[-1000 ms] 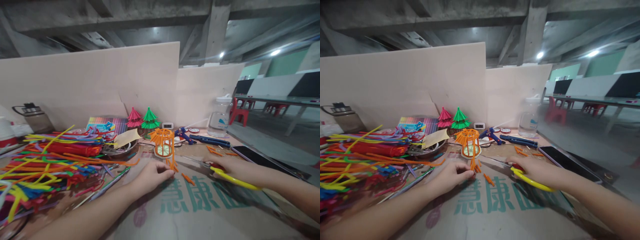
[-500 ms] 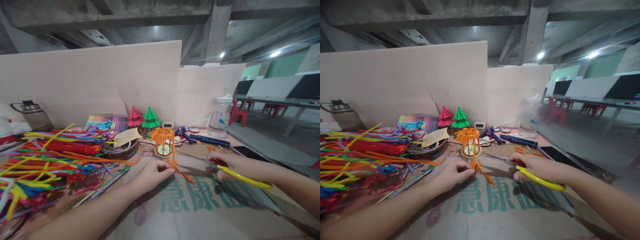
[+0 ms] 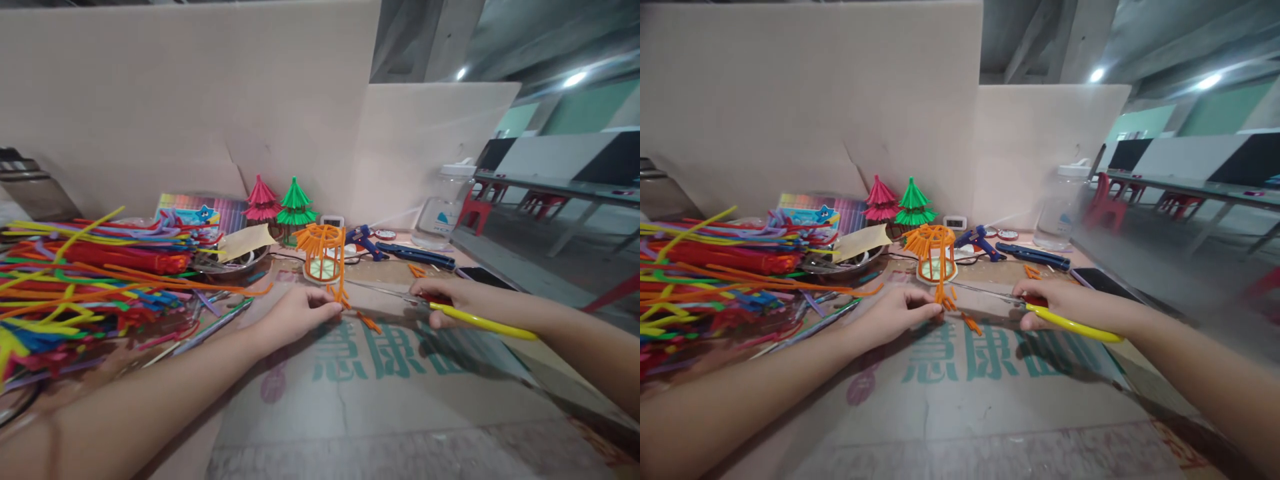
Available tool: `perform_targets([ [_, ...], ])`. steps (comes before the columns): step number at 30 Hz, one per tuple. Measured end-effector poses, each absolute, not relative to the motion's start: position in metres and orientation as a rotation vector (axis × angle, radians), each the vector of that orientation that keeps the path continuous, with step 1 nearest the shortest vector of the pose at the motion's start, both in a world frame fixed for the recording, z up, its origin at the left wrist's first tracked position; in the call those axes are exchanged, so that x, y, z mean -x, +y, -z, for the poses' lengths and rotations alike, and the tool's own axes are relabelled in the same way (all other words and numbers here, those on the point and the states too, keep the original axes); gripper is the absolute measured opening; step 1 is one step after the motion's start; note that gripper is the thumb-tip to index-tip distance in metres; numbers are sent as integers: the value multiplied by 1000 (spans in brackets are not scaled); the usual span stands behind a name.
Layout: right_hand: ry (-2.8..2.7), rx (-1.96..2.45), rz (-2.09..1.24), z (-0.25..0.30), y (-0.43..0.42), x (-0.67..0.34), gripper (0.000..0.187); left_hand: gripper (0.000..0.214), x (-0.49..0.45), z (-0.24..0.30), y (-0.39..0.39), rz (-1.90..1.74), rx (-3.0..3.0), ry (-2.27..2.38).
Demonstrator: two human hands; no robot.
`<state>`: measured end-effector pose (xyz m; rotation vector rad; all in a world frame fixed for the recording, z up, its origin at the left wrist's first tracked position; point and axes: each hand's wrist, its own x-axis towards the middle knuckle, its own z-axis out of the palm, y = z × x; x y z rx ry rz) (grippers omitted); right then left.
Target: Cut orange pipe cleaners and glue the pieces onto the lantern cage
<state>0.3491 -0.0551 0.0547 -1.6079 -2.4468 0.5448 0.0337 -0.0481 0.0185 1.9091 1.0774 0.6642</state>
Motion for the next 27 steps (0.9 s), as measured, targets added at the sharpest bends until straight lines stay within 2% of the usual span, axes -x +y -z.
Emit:
perform_targets([
  [3, -2560, 1492, -788, -54, -54, -349, 37, 26, -35, -21, -50, -644, -1938, 1109],
  [6, -2558, 1538, -837, -55, -57, -345, 37, 26, -36, -26, -52, -646, -1979, 1145],
  [11, -2600, 1531, -832, -58, -61, -335, 45, 27, -37, -26, -52, -621, -2008, 1121],
  [17, -2618, 1492, -816, -60, -62, -326, 40, 27, -35, -19, -49, -638, -1947, 1067],
  [27, -2615, 1521, -823, -58, -61, -324, 42, 24, -38, -29, -54, -625, -1976, 1108],
])
